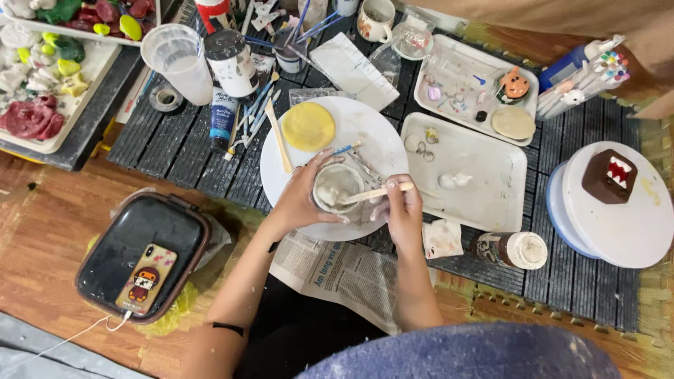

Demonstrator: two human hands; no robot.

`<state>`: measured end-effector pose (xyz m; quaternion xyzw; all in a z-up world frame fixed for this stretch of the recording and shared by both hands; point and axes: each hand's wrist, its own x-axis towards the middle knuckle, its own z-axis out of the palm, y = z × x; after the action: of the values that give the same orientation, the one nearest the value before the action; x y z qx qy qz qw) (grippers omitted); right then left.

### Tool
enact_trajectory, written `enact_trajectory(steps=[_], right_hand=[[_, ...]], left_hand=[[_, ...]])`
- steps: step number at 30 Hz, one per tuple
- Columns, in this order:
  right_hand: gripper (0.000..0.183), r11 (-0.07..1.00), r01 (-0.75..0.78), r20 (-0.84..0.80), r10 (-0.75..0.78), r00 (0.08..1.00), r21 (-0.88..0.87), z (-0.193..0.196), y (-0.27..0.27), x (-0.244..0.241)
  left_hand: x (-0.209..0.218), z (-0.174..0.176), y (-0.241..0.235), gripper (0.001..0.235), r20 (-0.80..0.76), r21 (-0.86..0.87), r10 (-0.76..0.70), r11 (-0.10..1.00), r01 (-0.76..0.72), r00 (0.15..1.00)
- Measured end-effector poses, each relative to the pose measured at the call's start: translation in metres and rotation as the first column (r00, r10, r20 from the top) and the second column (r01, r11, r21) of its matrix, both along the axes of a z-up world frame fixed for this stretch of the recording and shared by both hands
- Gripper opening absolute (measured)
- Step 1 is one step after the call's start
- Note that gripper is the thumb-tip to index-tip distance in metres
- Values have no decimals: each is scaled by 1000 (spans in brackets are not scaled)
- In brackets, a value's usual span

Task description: The person stirs a white paste-like substance inside a small container using a wooden stick. The person holds the container steady with one hand while mixing with the other, occasionally scraping the sides to incorporate the material.

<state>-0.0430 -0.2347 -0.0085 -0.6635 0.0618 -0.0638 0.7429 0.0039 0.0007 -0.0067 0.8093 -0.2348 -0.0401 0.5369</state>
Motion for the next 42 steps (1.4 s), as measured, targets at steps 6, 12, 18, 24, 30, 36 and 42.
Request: enact_trajectory(steps=[6,12,18,24,30,36,42], right_hand=[[20,987,106,-22,-104,994,118,-5,-2,-13],[22,982,170,34,-173,984,82,-8,2,-23],[14,971,227,216,-208,954,-69,-17,8,-27],[10,841,202,227,-98,969,-502,11,15,-27],[7,690,195,405,155,901,-697,61,2,-26],[9,871,222,353,-61,934,-439,52,-11,-11],[15,983,-14,209,53,976,-186,15,4,17]], left_hand=[[-1,1,-5,143,34,5,35,999,-35,999],[-2,2,-4,146,29,-10,16,1000,-16,999],[-2,0,-3,145,72,-35,16,999,-14,997],[-4,-1,-3,146,23,38,32,999,-33,999],[-3,-1,-4,147,-3,49,35,998,-35,999],[-5,-2,0,140,33,-26,3,1000,-2,999],[-4,2,0,138,35,-18,11,1000,-10,999]])
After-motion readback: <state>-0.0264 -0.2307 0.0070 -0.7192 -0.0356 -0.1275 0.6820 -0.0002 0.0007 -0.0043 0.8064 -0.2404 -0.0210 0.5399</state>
